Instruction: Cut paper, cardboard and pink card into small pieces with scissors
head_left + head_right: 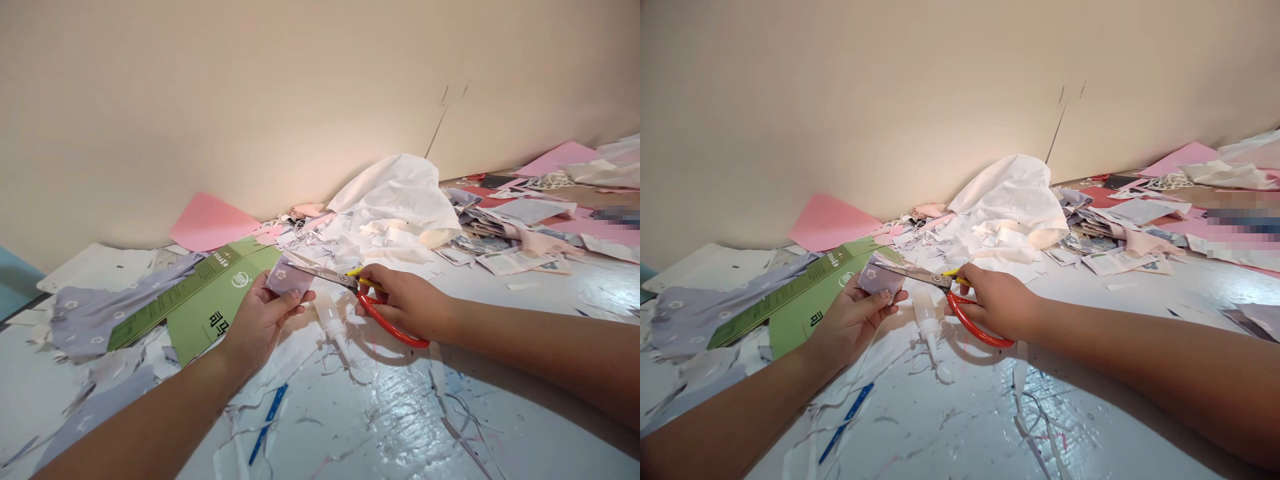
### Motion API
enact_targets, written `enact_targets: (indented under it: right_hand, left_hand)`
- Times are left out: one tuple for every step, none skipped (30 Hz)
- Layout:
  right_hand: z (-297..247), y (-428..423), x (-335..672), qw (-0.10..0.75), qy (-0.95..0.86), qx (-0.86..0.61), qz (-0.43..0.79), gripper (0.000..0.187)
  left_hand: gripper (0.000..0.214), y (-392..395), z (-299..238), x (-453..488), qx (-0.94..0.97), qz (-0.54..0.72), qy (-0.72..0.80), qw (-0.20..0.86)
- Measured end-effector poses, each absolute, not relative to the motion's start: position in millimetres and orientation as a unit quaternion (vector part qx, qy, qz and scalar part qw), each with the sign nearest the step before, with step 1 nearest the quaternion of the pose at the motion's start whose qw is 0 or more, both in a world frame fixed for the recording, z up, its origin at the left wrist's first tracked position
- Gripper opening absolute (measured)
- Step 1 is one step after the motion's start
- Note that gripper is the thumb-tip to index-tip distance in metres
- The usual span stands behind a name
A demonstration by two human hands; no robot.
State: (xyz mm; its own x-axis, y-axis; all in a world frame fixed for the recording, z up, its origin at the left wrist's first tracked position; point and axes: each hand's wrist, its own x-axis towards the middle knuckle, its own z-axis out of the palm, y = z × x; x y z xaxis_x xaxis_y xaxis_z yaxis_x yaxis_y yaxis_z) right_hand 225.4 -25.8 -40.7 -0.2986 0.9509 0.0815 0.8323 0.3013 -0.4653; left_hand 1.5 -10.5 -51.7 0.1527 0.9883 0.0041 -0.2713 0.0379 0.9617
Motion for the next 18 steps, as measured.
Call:
enact_targets:
  right_hand:
    - [-40.3, -26.1, 225.2, 0.175, -0.788, -0.566, 0.170, 0.042]
    - [-40.0, -26.5, 225.0, 0.175, -0.787, -0.567, 0.171, 0.041]
    - [-39.8, -26.8, 224.8, 0.175, -0.786, -0.567, 0.172, 0.040]
    - [-39.7, -27.0, 224.6, 0.175, -0.786, -0.567, 0.174, 0.040]
    - [-39.7, -27.2, 224.4, 0.174, -0.786, -0.566, 0.176, 0.039]
    - [-39.8, -27.4, 224.2, 0.173, -0.787, -0.565, 0.176, 0.039]
    - [-40.0, -27.4, 224.1, 0.172, -0.789, -0.564, 0.175, 0.039]
    - [-40.2, -27.5, 224.0, 0.171, -0.790, -0.563, 0.172, 0.040]
    - [-40.4, -27.5, 224.0, 0.171, -0.790, -0.563, 0.169, 0.040]
    - [-40.5, -27.4, 224.0, 0.170, -0.791, -0.563, 0.168, 0.040]
    - [-40.5, -27.4, 224.1, 0.169, -0.792, -0.562, 0.168, 0.041]
    - [-40.4, -27.4, 224.2, 0.169, -0.793, -0.561, 0.167, 0.041]
    - [-40.3, -27.4, 224.3, 0.169, -0.794, -0.560, 0.166, 0.040]
    - [-40.1, -27.4, 224.4, 0.169, -0.795, -0.559, 0.164, 0.040]
    - [-39.8, -27.3, 224.5, 0.169, -0.796, -0.558, 0.162, 0.039]
    - [-39.6, -27.2, 224.5, 0.168, -0.797, -0.558, 0.161, 0.038]
    - [-39.3, -27.2, 224.5, 0.167, -0.797, -0.558, 0.159, 0.038]
    - [-39.1, -27.1, 224.4, 0.165, -0.797, -0.559, 0.158, 0.038]
  left_hand:
    - [0.029, -10.6, -51.6, 1.6, 0.460, 0.520, 0.392, 0.603]
    - [0.028, -10.6, -51.6, 1.7, 0.462, 0.520, 0.394, 0.601]
    - [0.028, -10.5, -51.6, 1.8, 0.462, 0.520, 0.397, 0.599]
    - [0.028, -10.3, -51.8, 1.7, 0.461, 0.521, 0.401, 0.597]
    - [0.027, -10.0, -52.0, 1.5, 0.459, 0.521, 0.405, 0.595]
    - [0.027, -9.7, -52.2, 1.4, 0.456, 0.522, 0.408, 0.593]
    - [0.026, -9.4, -52.4, 1.2, 0.454, 0.524, 0.412, 0.592]
    - [0.026, -9.1, -52.5, 1.0, 0.451, 0.524, 0.414, 0.592]
    - [0.026, -8.9, -52.6, 0.9, 0.449, 0.524, 0.416, 0.592]
    - [0.026, -8.8, -52.6, 0.8, 0.448, 0.523, 0.417, 0.593]
    - [0.026, -8.8, -52.6, 0.7, 0.448, 0.521, 0.417, 0.595]
    - [0.025, -8.8, -52.6, 0.7, 0.449, 0.519, 0.417, 0.597]
    - [0.025, -9.0, -52.5, 0.8, 0.450, 0.516, 0.415, 0.599]
    - [0.025, -9.1, -52.4, 0.9, 0.452, 0.515, 0.412, 0.600]
    - [0.025, -9.3, -52.3, 1.0, 0.454, 0.514, 0.409, 0.602]
    - [0.026, -9.4, -52.2, 1.2, 0.455, 0.514, 0.406, 0.603]
    - [0.026, -9.5, -52.2, 1.3, 0.455, 0.515, 0.404, 0.604]
    - [0.027, -9.5, -52.2, 1.4, 0.454, 0.517, 0.403, 0.604]
